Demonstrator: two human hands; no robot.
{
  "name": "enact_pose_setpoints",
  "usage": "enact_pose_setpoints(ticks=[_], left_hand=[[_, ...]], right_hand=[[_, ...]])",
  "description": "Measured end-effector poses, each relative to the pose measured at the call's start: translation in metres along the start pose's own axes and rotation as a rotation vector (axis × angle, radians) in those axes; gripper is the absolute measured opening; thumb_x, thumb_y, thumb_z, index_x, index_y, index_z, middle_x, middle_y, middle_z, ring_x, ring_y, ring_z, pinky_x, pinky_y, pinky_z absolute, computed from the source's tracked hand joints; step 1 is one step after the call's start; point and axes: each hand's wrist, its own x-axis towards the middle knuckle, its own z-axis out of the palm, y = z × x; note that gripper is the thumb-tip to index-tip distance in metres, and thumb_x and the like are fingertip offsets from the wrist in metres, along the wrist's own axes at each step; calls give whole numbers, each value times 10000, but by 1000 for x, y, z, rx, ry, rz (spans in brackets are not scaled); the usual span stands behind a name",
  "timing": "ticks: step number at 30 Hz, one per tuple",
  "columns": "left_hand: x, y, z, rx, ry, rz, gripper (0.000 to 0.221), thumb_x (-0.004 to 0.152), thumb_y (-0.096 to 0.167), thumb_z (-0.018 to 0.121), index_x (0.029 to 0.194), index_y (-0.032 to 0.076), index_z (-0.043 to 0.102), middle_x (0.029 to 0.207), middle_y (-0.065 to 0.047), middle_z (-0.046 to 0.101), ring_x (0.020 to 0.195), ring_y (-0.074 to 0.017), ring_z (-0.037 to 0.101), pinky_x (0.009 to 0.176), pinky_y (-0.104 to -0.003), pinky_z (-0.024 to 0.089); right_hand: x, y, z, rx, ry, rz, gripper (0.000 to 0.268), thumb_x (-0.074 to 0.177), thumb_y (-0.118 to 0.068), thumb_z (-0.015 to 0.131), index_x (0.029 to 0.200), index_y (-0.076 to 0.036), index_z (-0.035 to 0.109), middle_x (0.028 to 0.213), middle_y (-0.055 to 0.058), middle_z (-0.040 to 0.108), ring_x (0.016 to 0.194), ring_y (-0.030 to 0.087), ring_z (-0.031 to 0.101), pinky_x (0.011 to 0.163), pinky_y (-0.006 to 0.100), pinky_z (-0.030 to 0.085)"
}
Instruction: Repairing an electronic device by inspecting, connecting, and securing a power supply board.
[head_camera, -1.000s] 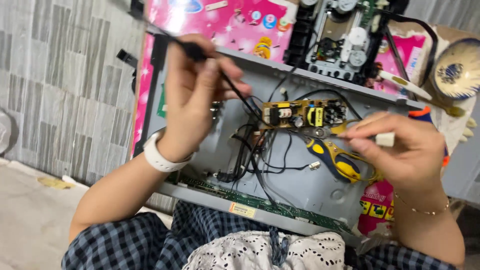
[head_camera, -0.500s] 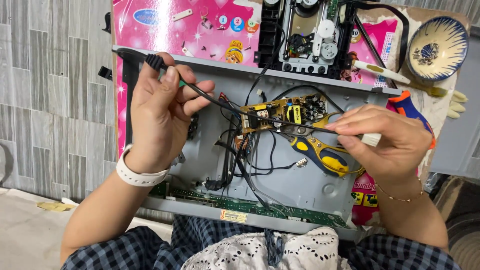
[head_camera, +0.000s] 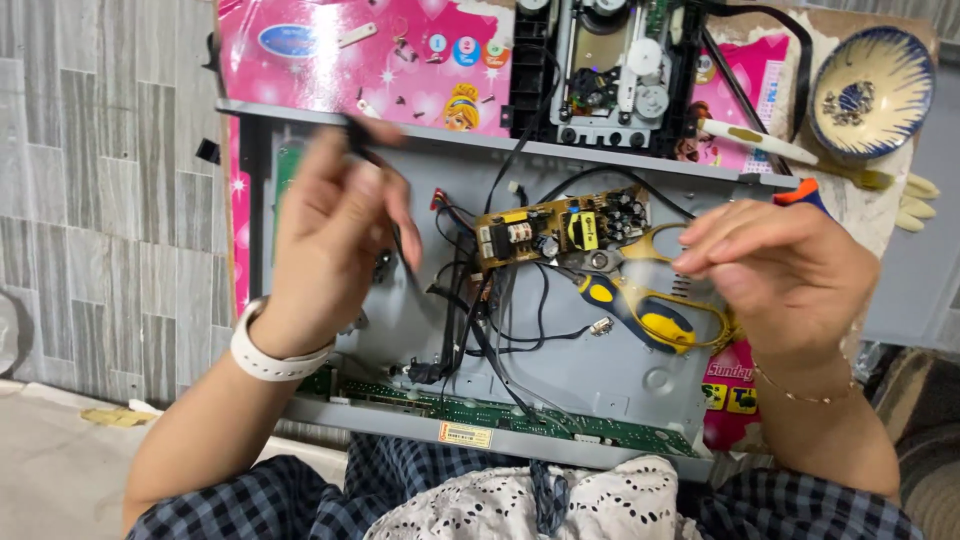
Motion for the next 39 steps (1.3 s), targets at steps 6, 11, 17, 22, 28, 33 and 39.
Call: enact_pose_setpoints(ticks=[6,11,17,22,28,33,39], left_hand=[[-3,2,0,51,-485,-136,296,1085,148,449,1321,21,575,769,6,606,533,-44,467,478,-138,403],[-5,5,10,373,-802,-181,353,1072,251,395,1357,144,572,705,47,568,680,-78,615,743,-277,564],[-3,8,17,408,-1045,-274,356,1063,222,377,1358,122,548,699,-8,550,671,-138,557,712,-278,455],[2,10,2,440,-1071,-330,337,1054,221,384,1319,115,564,700,-5,548,647,-129,555,665,-283,474],[7,26,-6,650,-890,-351,328,1018,286,436,1261,167,621,665,5,580,548,-114,502,551,-256,430],[6,38,-17,641,-629,-448,306,1011,293,483,1144,139,712,636,34,452,511,-78,378,457,-223,321],[9,41,-30,396,-295,-331,433,990,138,524,1422,104,517,796,22,542,635,-82,544,586,-207,522]], right_hand=[[-3,6,-3,-82,27,31,196,1005,-152,569,1035,39,539,923,198,648,837,258,695,724,265,601],[0,-2,8,-627,-105,-292,282,977,-259,599,1077,-4,664,1104,190,611,1013,354,637,933,429,489],[14,-13,28,-678,-372,-556,212,961,-266,639,1044,-75,679,1043,131,648,984,288,628,1040,580,442],[20,-14,10,-635,-425,-573,183,976,-178,600,952,0,636,746,79,597,656,207,566,832,477,613],[14,3,-37,-729,-390,-528,267,1015,-177,529,922,15,690,713,103,631,637,253,619,637,389,576],[-1,3,-83,-900,-104,-181,350,1172,-172,559,1104,113,750,1029,234,699,836,360,567,849,467,410],[-8,30,-123,-630,83,25,220,1369,0,470,1304,205,517,1223,283,521,972,296,514,943,383,434]])
